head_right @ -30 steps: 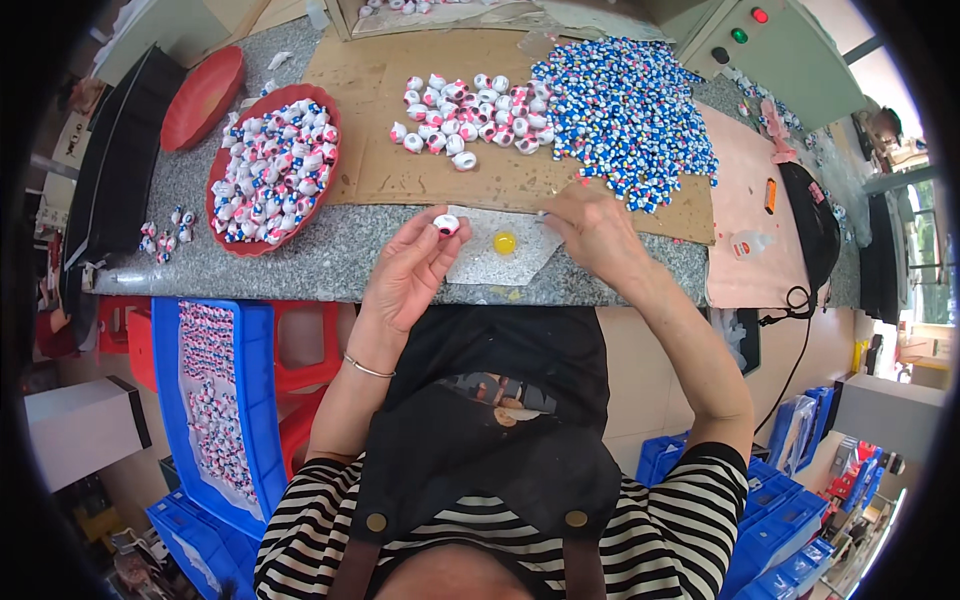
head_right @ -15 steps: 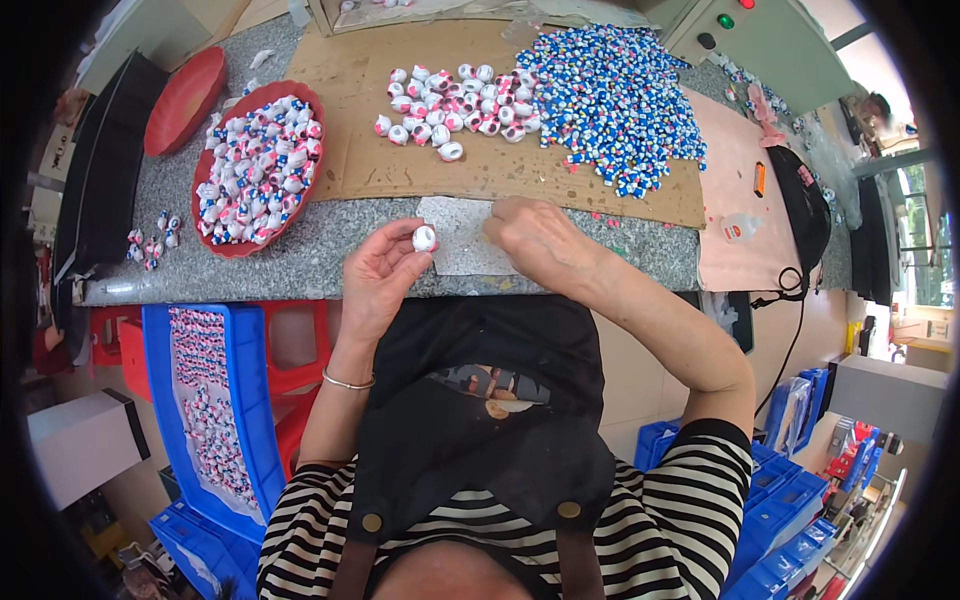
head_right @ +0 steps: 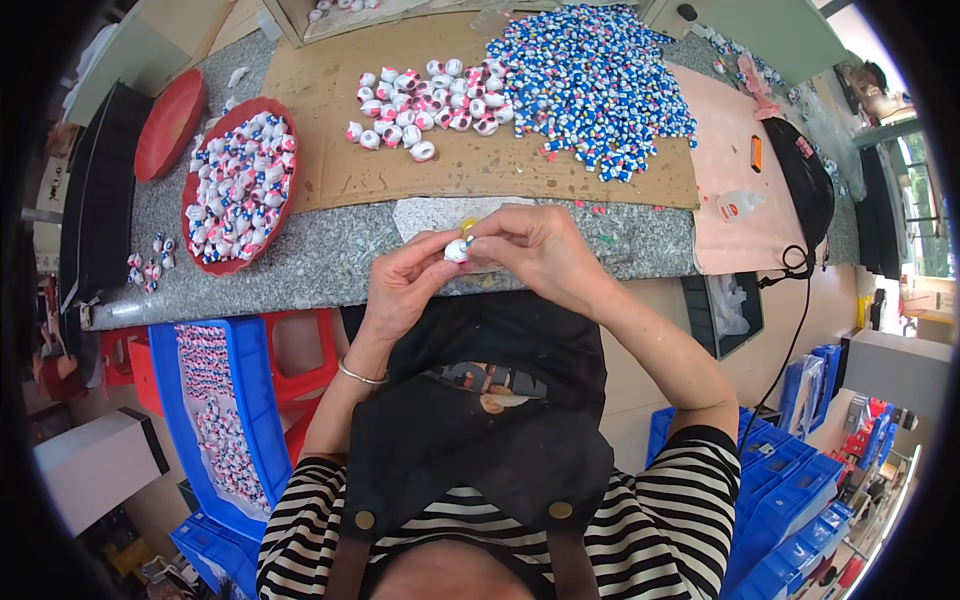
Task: Assemble small toy eye components by snapping colored pupil pieces into white plastic eye bases.
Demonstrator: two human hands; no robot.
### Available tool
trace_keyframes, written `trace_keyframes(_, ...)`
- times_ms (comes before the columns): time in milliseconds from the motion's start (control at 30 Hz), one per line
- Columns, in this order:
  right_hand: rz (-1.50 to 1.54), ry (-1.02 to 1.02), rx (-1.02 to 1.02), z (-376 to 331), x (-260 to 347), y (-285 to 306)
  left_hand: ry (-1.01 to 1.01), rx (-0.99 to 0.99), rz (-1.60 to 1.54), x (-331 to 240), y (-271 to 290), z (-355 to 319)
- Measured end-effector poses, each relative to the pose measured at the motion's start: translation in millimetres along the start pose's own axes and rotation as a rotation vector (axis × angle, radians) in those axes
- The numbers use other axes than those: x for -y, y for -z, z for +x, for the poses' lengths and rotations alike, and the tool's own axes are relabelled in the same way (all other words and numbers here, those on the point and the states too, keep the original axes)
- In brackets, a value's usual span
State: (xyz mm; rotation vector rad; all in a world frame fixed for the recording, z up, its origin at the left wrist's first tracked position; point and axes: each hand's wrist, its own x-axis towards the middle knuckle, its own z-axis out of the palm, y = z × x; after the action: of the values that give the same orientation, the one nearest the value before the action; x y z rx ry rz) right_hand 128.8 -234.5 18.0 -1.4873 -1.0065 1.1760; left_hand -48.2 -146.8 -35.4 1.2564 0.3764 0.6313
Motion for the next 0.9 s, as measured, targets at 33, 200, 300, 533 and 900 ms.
trace_keyframes(33,-0.237,0.26,0.013,-1.3,3.9,1.1,0.051,0.081,-0.025,-3.3,3.2,0.2)
trace_keyframes(200,-0.431,0.514,-0.019,-9.7,11.3,-11.2,0.142,0.125,-0.078,-16.9,5.1,-3.6)
trace_keyframes(300,-0.471,0.5,-0.02,-6.9,4.1,-16.2,0.243,0.093,-0.19,-18.2,9.7,-4.7)
trace_keyframes(533,-0.796,0.591,-0.217,29.0,-21.1,37.7,-0.093,-0.248,0.468,-64.3,73.6,-0.1)
trace_keyframes(900,-1.417,0.742,-0.118,60.1,-23.3,102.6,-0.521,-0.203,1.232,-57.6,57.1,57.3)
